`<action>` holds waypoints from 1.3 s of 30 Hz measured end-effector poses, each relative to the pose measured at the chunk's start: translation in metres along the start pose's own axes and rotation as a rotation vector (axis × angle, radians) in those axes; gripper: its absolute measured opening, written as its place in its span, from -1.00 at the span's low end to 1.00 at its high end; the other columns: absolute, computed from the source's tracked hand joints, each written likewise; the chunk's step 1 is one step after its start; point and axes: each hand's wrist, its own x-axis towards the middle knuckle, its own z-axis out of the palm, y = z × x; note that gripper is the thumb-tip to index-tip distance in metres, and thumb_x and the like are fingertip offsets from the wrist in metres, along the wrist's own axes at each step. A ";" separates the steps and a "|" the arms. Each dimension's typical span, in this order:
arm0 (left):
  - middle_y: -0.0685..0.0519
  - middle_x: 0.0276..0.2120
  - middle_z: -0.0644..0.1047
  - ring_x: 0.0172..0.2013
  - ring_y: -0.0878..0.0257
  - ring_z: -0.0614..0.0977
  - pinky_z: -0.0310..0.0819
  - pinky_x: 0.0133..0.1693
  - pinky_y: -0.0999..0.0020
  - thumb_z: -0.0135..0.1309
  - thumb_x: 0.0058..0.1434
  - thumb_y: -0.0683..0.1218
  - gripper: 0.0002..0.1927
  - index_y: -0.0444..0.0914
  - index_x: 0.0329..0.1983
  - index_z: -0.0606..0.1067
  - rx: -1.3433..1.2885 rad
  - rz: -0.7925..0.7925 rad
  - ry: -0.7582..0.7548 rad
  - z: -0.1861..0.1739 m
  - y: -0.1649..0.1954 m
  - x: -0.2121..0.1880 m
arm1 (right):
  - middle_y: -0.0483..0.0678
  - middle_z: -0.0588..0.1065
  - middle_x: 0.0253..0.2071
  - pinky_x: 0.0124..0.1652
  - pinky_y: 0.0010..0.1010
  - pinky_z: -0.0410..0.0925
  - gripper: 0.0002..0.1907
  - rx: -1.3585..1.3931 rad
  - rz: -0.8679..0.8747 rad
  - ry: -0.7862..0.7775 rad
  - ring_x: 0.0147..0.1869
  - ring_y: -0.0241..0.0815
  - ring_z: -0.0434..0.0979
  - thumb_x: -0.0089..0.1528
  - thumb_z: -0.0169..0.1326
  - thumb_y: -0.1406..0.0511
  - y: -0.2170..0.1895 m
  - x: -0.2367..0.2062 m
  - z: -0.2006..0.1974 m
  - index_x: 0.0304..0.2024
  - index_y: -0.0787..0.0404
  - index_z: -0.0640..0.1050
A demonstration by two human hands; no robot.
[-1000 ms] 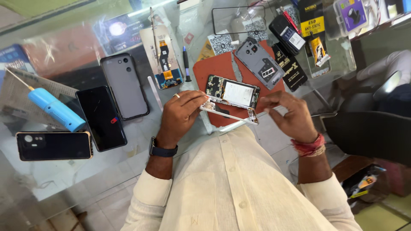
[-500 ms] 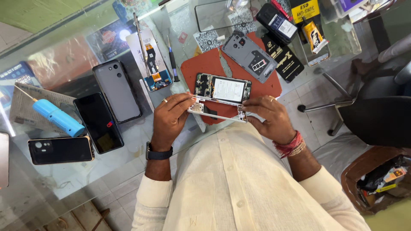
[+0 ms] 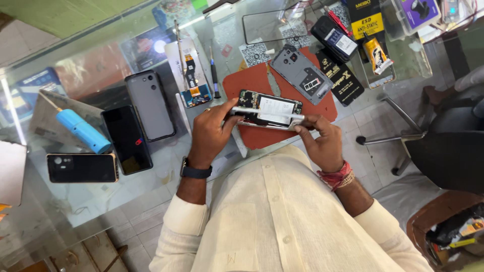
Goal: The person disassembles a smartphone, removes the back cover, and manipulates internal components including the battery and circuit board. They use a small metal tool to pry and adjust parts, then reassemble the device by placing the back cover back on.
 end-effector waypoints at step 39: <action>-0.07 -0.11 0.55 -0.11 -0.03 0.63 0.50 -0.06 0.11 0.29 0.12 -0.15 -0.63 -0.32 0.01 0.58 0.005 -0.207 -0.108 0.022 -0.007 0.031 | 0.01 0.49 -0.26 -0.39 -0.45 0.44 -0.15 -0.363 0.026 -0.250 -0.40 -0.27 0.51 -0.05 0.48 0.26 -0.027 0.030 -0.008 0.25 0.42 0.48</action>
